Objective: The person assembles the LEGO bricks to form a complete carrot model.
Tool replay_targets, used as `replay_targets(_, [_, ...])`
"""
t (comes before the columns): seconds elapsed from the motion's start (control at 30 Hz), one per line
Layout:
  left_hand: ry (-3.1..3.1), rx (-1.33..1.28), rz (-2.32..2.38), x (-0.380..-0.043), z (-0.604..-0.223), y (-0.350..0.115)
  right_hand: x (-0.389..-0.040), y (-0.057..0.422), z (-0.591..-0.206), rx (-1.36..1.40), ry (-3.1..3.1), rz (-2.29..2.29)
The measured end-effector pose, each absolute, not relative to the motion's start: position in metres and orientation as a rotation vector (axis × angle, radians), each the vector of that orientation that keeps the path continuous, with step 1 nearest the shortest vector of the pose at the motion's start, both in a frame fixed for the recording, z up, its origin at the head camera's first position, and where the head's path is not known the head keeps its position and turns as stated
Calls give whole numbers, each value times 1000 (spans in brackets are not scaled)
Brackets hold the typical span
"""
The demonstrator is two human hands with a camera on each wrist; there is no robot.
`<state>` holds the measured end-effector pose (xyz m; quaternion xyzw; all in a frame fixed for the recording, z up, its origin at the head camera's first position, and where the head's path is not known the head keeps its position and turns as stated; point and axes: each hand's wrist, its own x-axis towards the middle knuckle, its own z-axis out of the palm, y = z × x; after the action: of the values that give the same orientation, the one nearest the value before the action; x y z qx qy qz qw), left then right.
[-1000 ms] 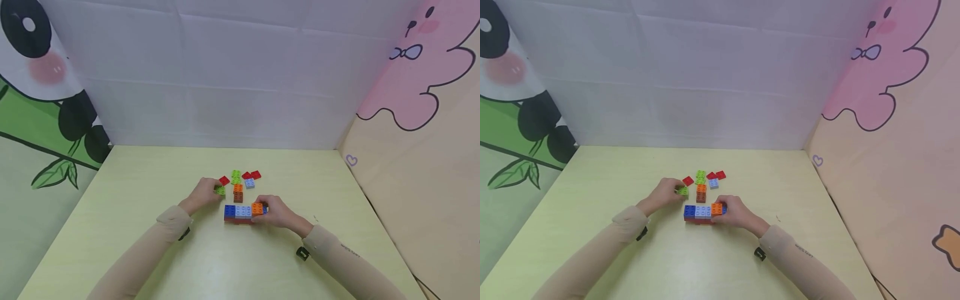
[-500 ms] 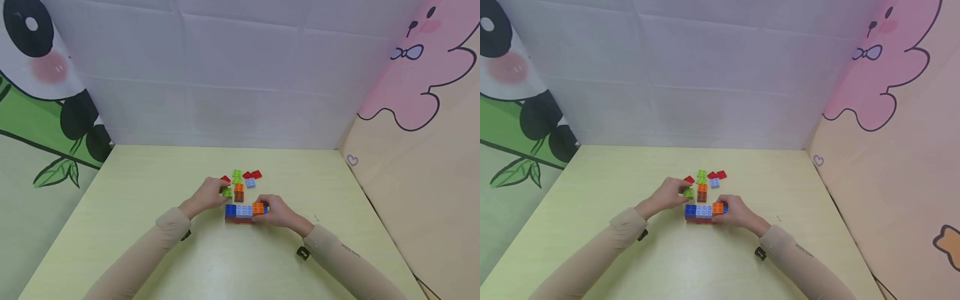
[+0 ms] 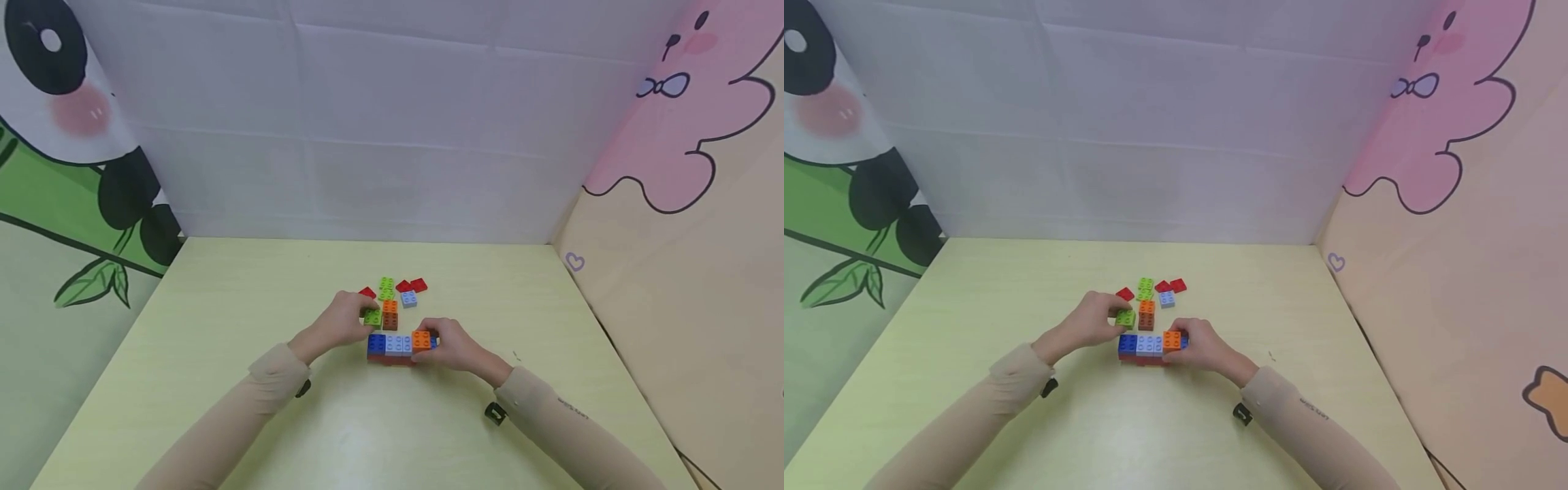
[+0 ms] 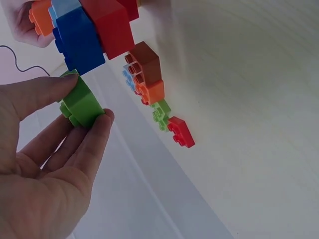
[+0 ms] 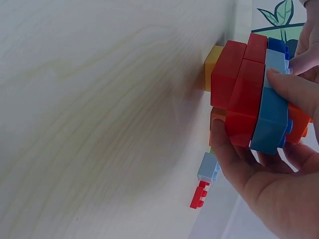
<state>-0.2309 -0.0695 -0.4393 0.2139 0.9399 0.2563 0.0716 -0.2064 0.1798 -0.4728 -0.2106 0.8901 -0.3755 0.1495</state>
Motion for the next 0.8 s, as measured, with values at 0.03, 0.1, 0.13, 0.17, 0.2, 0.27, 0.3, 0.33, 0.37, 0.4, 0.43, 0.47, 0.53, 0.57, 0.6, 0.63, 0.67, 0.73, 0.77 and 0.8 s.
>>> replay_targets(0.03, [2824, 655, 772, -230, -439, -69, -206, 180, -472, -608, 2555, -1083])
replay_targets(0.1, [2821, 681, 777, -229, -437, -69, -205, 179, -472, -604, 2555, -1085])
replay_targets(0.13, [2819, 692, 777, -228, -436, -69, -205, 179, -472, -597, 2556, -1084])
replay_targets(0.17, [2815, 705, 778, -227, -436, -68, -205, 179, -472, -596, 2557, -1081])
replay_targets(0.2, [2808, 720, 778, -227, -436, -68, -205, 179, -472, -596, 2560, -1076])
replay_targets(0.27, [2788, 747, 781, -226, -436, -67, -206, 179, -472, -606, 2562, -1074])
replay_targets(0.3, [2773, 759, 785, -225, -436, -67, -206, 180, -473, -615, 2562, -1072])
replay_targets(0.33, [2761, 777, 793, -225, -436, -66, -207, 180, -474, -620, 2563, -1071])
replay_targets(0.37, [2751, 796, 797, -225, -436, -66, -208, 180, -474, -625, 2563, -1070])
replay_targets(0.4, [2741, 814, 802, -225, -436, -66, -208, 181, -475, -629, 2562, -1073])
replay_targets(0.43, [2731, 828, 809, -224, -436, -66, -208, 181, -475, -631, 2560, -1077])
replay_targets(0.47, [2718, 841, 818, -224, -436, -66, -209, 181, -476, -628, 2558, -1080])
replay_targets(0.53, [2700, 860, 823, -222, -435, -67, -208, 181, -477, -623, 2555, -1083])
replay_targets(0.57, [2691, 862, 820, -222, -435, -67, -208, 181, -477, -623, 2552, -1086])
replay_targets(0.6, [2684, 868, 816, -221, -435, -67, -208, 181, -477, -623, 2551, -1087])
replay_targets(0.63, [2679, 874, 810, -220, -435, -67, -208, 181, -477, -623, 2550, -1087])
replay_targets(0.67, [2675, 884, 804, -220, -436, -67, -207, 180, -476, -623, 2550, -1085])
replay_targets(0.73, [2676, 905, 795, -219, -436, -67, -207, 180, -476, -618, 2555, -1082])
replay_targets(0.77, [2678, 917, 790, -219, -436, -67, -207, 180, -475, -615, 2557, -1080])
replay_targets(0.8, [2680, 928, 790, -218, -436, -67, -207, 180, -475, -614, 2558, -1079])
